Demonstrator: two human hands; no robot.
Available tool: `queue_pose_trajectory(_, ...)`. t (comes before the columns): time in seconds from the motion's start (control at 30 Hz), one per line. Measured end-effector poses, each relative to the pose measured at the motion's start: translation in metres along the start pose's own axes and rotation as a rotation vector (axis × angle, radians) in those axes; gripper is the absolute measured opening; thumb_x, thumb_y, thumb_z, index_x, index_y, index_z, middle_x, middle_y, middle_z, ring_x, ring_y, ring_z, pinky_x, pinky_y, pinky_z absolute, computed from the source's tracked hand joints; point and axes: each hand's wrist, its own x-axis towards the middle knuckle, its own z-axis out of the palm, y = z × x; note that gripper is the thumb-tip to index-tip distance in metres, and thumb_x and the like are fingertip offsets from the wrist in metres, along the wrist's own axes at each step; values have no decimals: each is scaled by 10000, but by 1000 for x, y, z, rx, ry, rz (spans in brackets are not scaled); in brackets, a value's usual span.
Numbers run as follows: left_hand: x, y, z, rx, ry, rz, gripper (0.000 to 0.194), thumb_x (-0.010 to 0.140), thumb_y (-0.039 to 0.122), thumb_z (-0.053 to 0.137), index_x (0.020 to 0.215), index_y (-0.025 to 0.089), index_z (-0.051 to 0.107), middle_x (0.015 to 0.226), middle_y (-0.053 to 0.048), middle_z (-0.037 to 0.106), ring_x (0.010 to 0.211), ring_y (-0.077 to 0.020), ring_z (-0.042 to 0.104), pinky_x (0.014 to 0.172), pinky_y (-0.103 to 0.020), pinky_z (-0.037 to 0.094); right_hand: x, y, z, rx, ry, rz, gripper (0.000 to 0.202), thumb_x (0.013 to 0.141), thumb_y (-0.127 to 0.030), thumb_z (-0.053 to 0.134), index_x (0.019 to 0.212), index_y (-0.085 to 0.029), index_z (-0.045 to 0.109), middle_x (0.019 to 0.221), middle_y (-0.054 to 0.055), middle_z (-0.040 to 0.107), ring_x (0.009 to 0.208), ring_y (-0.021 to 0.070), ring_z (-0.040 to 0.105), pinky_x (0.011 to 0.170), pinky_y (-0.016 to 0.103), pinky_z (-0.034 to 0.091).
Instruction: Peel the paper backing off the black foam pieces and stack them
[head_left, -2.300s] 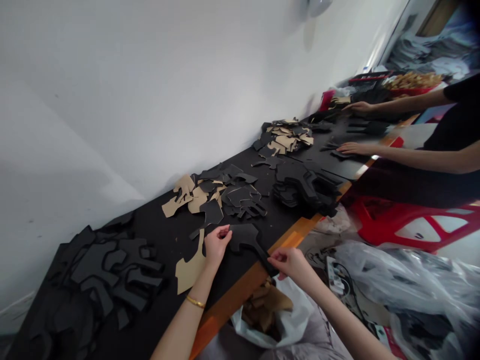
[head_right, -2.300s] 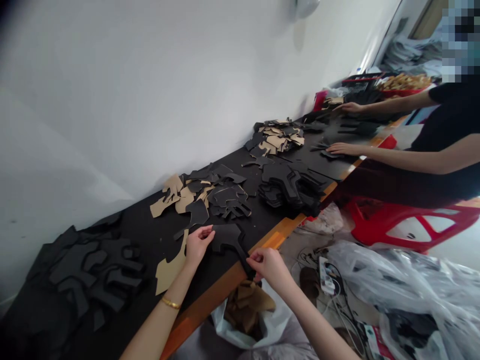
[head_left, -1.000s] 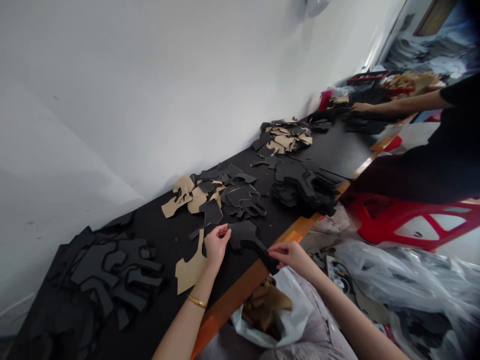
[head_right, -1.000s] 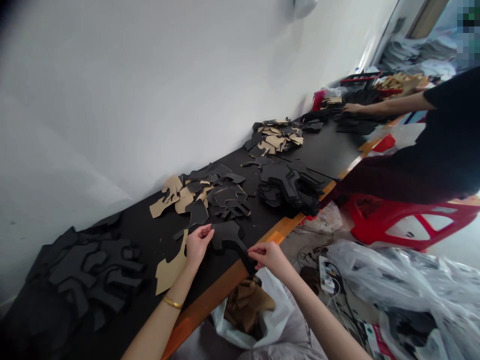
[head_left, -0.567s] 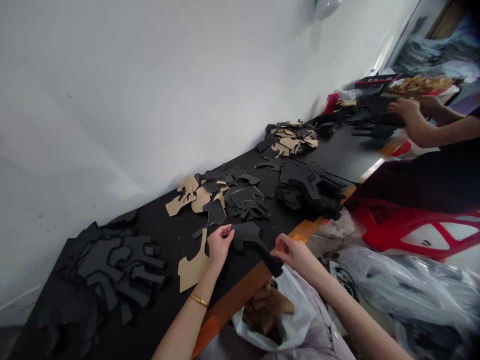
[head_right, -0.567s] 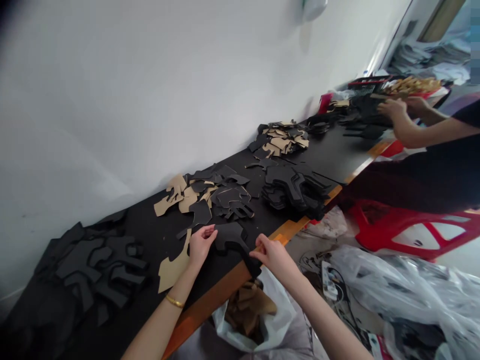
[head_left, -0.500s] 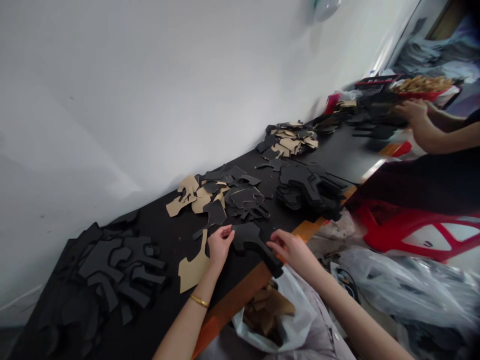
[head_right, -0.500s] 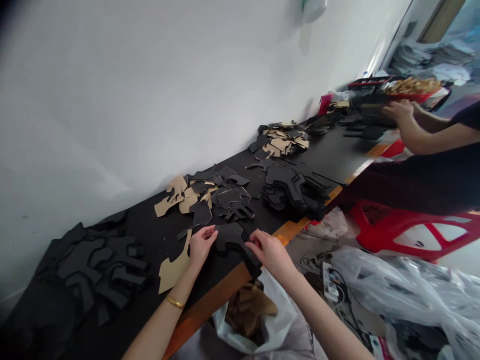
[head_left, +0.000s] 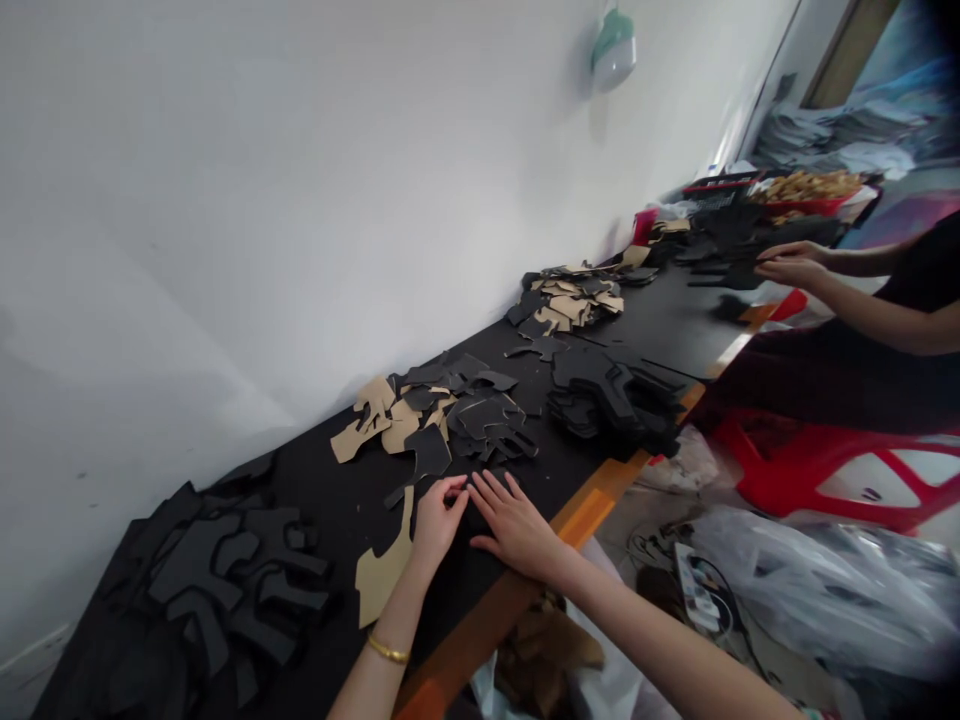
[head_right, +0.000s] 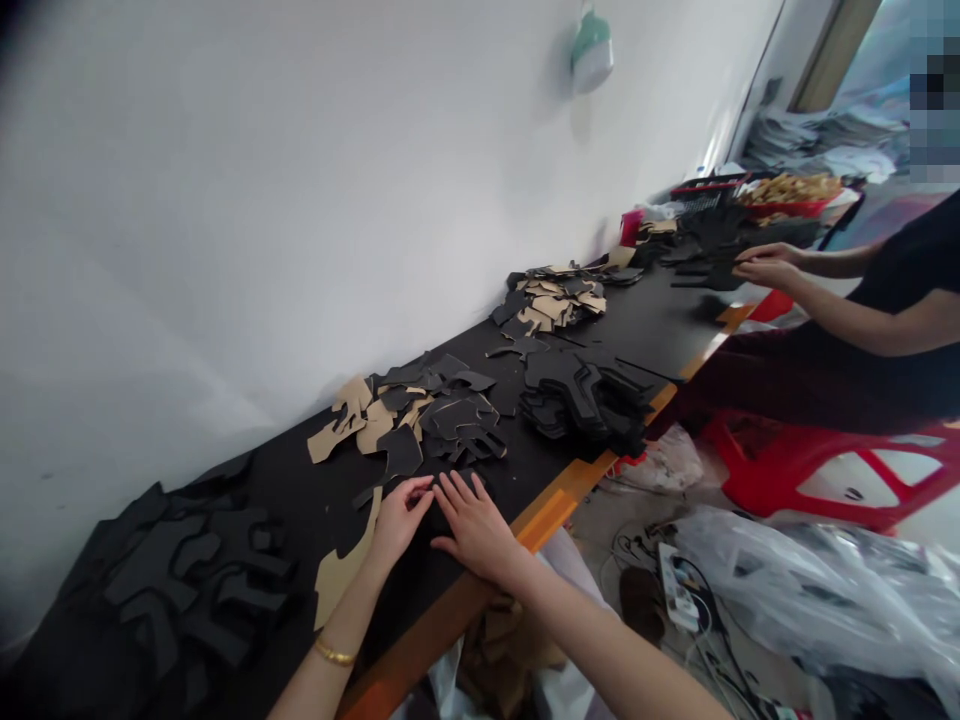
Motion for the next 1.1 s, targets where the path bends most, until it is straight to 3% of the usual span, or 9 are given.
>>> queue_pose_trajectory(0.13, -2, 8, -1, 121, -10, 69, 229, 747, 219, 622, 958, 180, 705, 934, -92, 679, 823, -207, 664, 815, -375, 542, 0, 1, -3, 15, -3, -6, 737, 874, -592, 453, 1431, -121, 342, 1489, 146, 336, 1378, 325, 266, 1096, 553, 245)
queue_pose_trajectory(0.37, 5, 12, -6, 253, -22, -22, 221, 791, 242, 577, 939, 157, 717, 1135, -127, 537, 657, -128, 656, 801, -365, 547, -1, 0, -3, 15, 18, -9, 737, 869, -583, 474, 1435, -132, 335, 1479, 146, 356, 1372, 318, 283, 1091, 543, 251)
queue_pose_trajectory(0.47, 6, 17, -12, 416, -58, -36, 250, 821, 264, 556, 1003, 184, 709, 1150, -118, 530, 821, -176, 658, 847, -368, 517, -1, 0, -2, 17, 27, 5, 756, 864, -588, 480, 1439, -124, 322, 1480, 146, 354, 1374, 314, 278, 1092, 543, 251)
queue_pose_trajectory(0.57, 2, 20, -19, 612, -80, -81, 270, 849, 278, 530, 1053, 281, 706, 1194, -97, 524, 1077, -250, 567, 871, -380, 477, -1, 0, -3, 16, 36, 10, 753, 871, -596, 458, 1438, -118, 325, 1489, 143, 335, 1373, 310, 280, 1093, 540, 252)
queue_pose_trajectory(0.67, -1, 19, -26, 707, -139, -98, 297, 876, 281, 497, 1103, 342, 679, 1184, -71, 544, 1109, -241, 543, 860, -361, 446, -2, 0, -3, 21, 31, 2, 739, 878, -595, 446, 1431, -119, 339, 1491, 143, 329, 1371, 309, 287, 1090, 539, 258)
queue_pose_trajectory(0.83, 5, 12, -52, 875, 22, -103, 396, 878, 242, 478, 1262, 228, 572, 1068, -95, 591, 942, -221, 613, 795, -338, 435, -2, 1, -1, 47, 37, 7, 730, 876, -590, 458, 1433, -132, 340, 1489, 137, 334, 1376, 307, 279, 1095, 543, 246)
queue_pose_trajectory(0.97, 5, 11, -70, 757, 75, -32, 311, 894, 247, 448, 1107, 200, 670, 983, -76, 631, 875, -195, 632, 783, -307, 446, -2, 1, 2, 74, 40, 8, 705, 875, -579, 474, 1435, -171, 346, 1489, 121, 341, 1374, 315, 282, 1091, 553, 246)
queue_pose_trajectory(1.1, 2, 10, -46, 541, -6, 24, 295, 884, 331, 485, 1029, 191, 701, 965, -76, 660, 852, -191, 641, 809, -304, 472, -1, -1, -1, 114, 31, 19, 666, 865, -546, 522, 1422, -213, 374, 1474, 91, 379, 1363, 324, 302, 1086, 565, 252)
